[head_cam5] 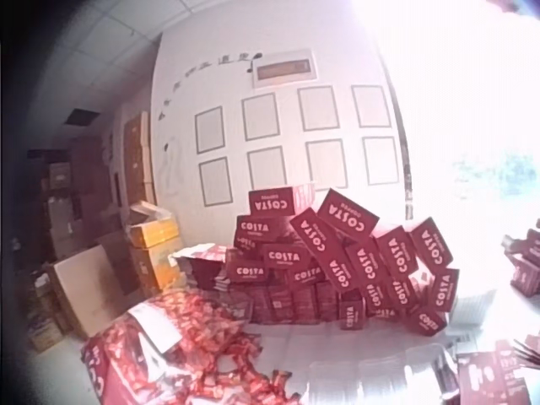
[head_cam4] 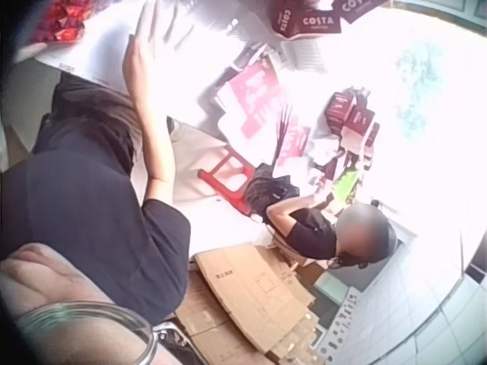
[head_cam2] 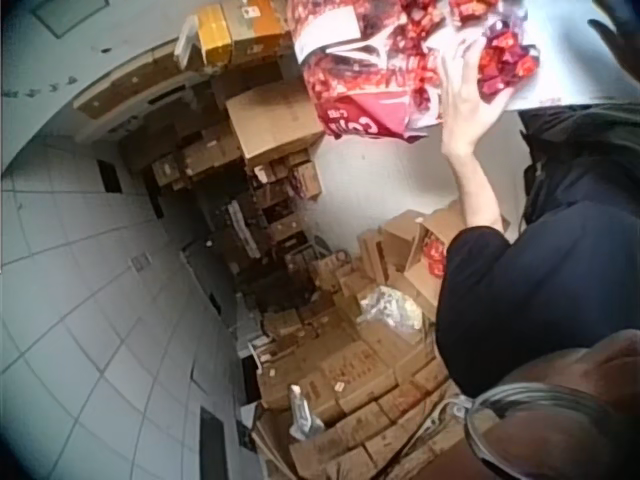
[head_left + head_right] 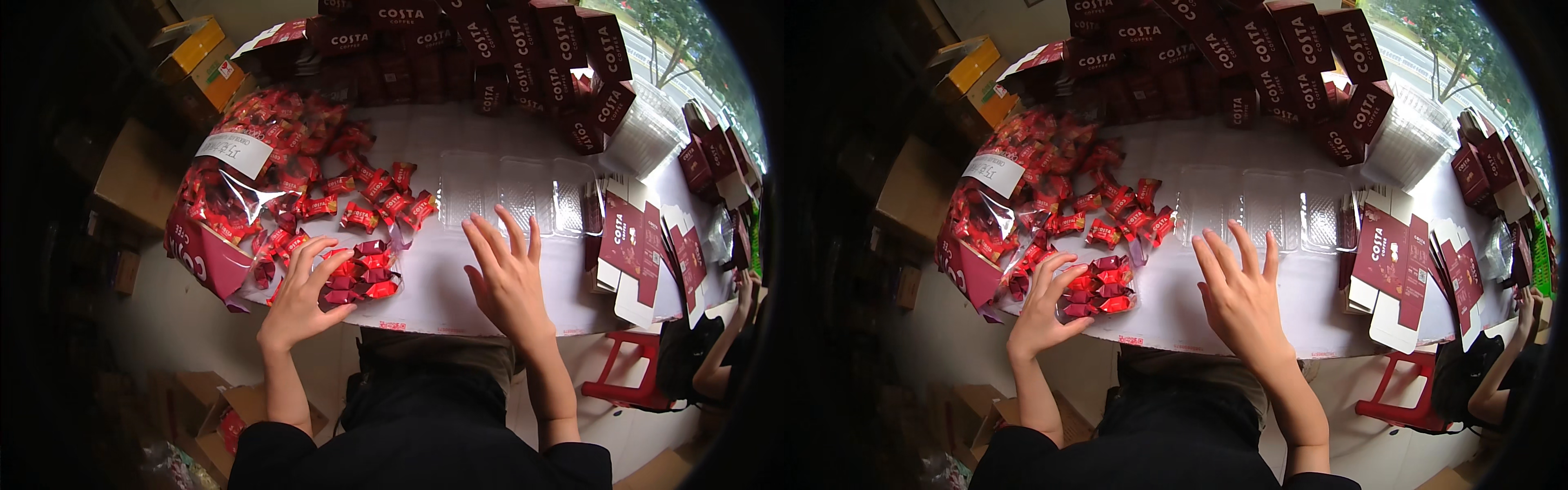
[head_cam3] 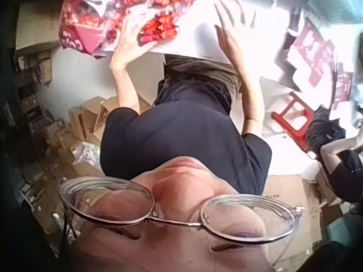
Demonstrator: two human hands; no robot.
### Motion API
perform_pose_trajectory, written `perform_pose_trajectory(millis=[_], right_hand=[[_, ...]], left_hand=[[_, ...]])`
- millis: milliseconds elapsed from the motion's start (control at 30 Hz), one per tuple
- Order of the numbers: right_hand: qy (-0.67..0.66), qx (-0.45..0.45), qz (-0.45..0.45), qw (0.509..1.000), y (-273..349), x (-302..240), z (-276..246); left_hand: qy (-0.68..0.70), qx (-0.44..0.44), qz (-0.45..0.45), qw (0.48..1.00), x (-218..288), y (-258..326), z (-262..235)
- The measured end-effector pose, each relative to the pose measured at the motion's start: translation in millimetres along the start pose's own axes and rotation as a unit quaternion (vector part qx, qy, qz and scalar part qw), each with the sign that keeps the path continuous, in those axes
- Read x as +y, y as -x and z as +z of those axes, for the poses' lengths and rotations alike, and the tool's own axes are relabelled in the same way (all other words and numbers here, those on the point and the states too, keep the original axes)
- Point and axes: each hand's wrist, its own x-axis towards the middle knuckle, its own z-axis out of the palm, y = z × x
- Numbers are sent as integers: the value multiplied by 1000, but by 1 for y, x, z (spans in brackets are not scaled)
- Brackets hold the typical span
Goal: The person folds flat Costa Coffee boxes into small rectangular containers and stacks them. Then the person separates clear plastic trays and places red-wrapped candies into the trays. The person works at a table with a coworker visible in the background.
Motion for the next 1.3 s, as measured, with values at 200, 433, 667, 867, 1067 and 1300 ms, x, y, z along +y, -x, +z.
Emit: perform_pose_trajectory(millis=[200,433,667,867,1067,1300], right_hand=[[13,-10,-49,999,-6,-9,12],[-42,-8,-47,998,22,-51,15],[-135,6,-48,990,-6,-47,-29],[11,-60,-103,993,-97,-10,-6],[44,-217,12,975,-159,-22,74],[0,-283,-75,956,-172,-17,95]], left_hand=[[-21,2,-73,997,-15,12,-7],[-34,166,-16,985,6,5,7],[164,176,94,966,65,8,77],[145,128,101,976,59,-2,93],[178,100,127,971,53,1,93],[209,78,152,963,50,-1,89]])
